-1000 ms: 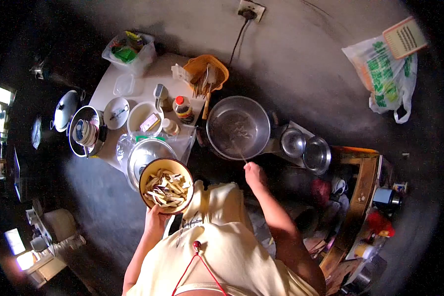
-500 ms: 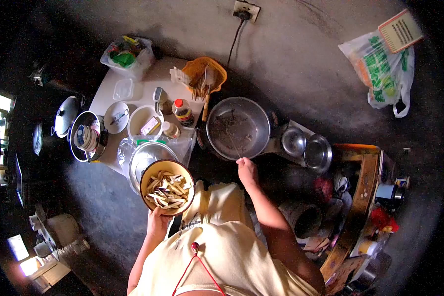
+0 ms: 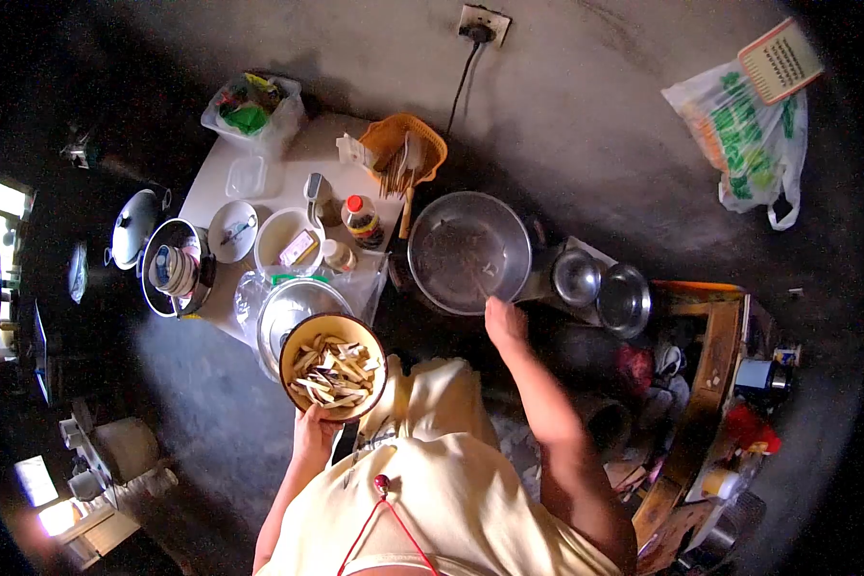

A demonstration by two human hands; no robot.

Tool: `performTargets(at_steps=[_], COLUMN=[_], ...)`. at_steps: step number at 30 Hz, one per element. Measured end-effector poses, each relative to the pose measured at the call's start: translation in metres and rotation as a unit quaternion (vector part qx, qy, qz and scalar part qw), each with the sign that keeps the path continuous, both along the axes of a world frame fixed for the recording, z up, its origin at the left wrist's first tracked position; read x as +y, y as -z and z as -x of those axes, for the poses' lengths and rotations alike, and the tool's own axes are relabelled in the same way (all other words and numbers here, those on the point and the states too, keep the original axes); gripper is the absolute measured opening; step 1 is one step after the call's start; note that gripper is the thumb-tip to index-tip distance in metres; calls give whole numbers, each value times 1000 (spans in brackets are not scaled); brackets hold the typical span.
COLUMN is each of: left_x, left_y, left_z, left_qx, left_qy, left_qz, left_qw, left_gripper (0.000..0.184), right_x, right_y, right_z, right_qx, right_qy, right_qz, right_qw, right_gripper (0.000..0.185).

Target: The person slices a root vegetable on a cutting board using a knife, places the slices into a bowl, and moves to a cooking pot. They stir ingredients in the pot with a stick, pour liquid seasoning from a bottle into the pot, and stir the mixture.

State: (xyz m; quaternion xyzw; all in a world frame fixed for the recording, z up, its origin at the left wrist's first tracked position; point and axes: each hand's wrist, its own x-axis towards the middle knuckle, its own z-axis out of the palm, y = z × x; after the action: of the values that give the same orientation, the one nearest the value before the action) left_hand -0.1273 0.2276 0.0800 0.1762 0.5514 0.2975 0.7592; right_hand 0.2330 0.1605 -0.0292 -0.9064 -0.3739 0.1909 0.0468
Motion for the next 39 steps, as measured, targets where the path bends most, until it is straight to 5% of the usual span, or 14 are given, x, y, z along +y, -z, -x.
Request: performTargets(at_steps=[7, 18, 22, 28, 35, 39], left_x=[0, 6, 5, 7, 18, 34], left_y=[13, 29, 27, 41, 48, 49], left_z=[-3, -15, -24, -30, -68, -115], left_qx=[23, 47, 40, 24, 68, 88], left_qy=[13, 55, 38, 60, 120, 150], left_qz=[9, 22, -5, -9, -53, -130], left_qw=[1000, 997, 998, 998, 989, 976], left_gripper=[44, 42, 39, 43, 57, 43], right_x=[-48, -26, -45, -48, -54, -73], right_y=[-13, 15, 14, 10, 14, 13], right_z=[42, 9, 21, 38, 8, 10], right_qx=[239, 53, 159, 132, 99, 143], right_qy=[88, 217, 181, 128, 230, 249], right_qz=[-139, -63, -146, -119, -215, -201], right_qw=[957, 973, 959, 976, 944, 937], right_gripper=[26, 28, 27, 20, 21, 24])
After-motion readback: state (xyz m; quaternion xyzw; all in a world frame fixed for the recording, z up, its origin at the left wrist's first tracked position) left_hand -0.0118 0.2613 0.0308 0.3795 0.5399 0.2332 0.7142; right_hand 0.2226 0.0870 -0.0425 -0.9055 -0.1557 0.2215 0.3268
